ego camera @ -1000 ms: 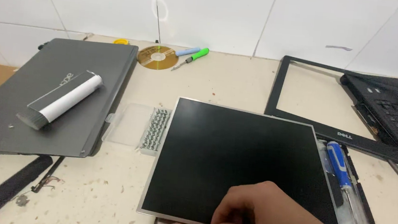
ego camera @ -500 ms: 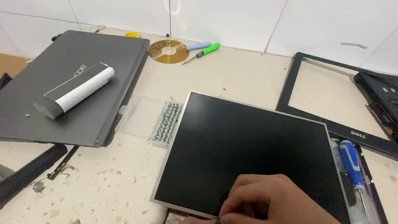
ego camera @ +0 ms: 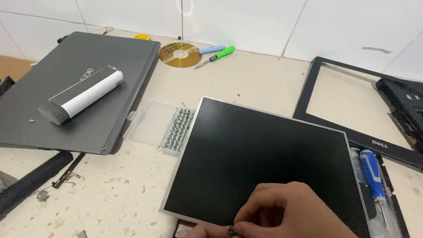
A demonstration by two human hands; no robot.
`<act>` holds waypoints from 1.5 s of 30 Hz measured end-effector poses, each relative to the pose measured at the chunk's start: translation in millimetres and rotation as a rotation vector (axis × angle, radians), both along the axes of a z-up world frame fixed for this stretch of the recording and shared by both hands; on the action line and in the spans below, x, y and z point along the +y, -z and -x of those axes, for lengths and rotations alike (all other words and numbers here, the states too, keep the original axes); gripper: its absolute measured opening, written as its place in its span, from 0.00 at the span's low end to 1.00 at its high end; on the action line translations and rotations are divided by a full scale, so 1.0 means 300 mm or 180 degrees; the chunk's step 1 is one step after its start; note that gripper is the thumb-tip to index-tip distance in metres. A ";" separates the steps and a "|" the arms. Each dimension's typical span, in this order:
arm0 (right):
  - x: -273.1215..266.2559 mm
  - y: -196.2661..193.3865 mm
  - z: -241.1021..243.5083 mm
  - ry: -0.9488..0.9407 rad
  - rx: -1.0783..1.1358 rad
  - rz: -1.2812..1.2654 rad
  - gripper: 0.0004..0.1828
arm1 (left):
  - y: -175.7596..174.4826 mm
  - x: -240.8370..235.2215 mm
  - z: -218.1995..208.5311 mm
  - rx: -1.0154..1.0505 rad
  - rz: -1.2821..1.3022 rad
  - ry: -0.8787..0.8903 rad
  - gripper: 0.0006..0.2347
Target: The person works on a detached laptop screen, repeatedly peeling back and reapplying a protective strip over the ribbon cable connector at the bottom edge. They use a small screwdriver to press the connector and handle the strip with both hands. The screen remains on the workbench throughout.
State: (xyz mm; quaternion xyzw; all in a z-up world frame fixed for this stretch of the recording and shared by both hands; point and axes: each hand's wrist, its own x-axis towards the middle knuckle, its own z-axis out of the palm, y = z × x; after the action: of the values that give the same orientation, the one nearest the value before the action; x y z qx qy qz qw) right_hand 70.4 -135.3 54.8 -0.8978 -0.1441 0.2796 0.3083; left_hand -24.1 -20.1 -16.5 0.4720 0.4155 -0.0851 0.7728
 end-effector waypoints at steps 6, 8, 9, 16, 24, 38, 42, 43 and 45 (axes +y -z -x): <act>0.002 -0.026 0.005 0.0006 -0.0128 0.0094 0.04 | -0.071 -0.024 -0.024 -0.0058 -0.0502 0.0226 0.06; -0.008 -0.018 0.008 0.0004 -0.0167 0.0132 0.04 | -0.060 -0.024 -0.028 -0.0072 -0.0663 0.0298 0.06; -0.002 -0.038 0.016 0.0005 -0.0170 0.0158 0.04 | -0.073 -0.019 -0.029 -0.0065 -0.0736 0.0338 0.06; 0.008 -0.060 0.025 -0.0006 -0.0243 0.0285 0.05 | -0.117 -0.009 -0.035 -0.0054 -0.1297 0.0600 0.06; 0.003 -0.033 0.031 -0.0100 -0.0398 0.0230 0.06 | -0.025 -0.016 -0.015 -0.0116 -0.1664 0.0612 0.05; -0.040 0.024 -0.001 -0.0531 -0.0921 -0.0310 0.03 | -0.073 0.008 -0.021 -0.0332 -0.2091 0.0878 0.03; -0.021 -0.069 0.026 -0.0186 -0.0380 -0.0160 0.06 | -0.153 0.006 -0.010 -0.0304 -0.1487 0.0891 0.04; -0.012 -0.093 0.034 -0.0115 -0.0266 0.0069 0.07 | -0.158 0.002 -0.007 -0.0355 -0.1527 0.0848 0.04; -0.029 -0.074 0.027 -0.0242 -0.0357 -0.0022 0.07 | -0.174 -0.005 -0.004 -0.0293 -0.1536 0.0835 0.04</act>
State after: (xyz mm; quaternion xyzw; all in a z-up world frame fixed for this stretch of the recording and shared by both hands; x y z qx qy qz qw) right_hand 62.2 -144.0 77.0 -0.9048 -0.1961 0.2399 0.2920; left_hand -22.9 -21.6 35.7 0.6956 0.3235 -0.0615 0.6385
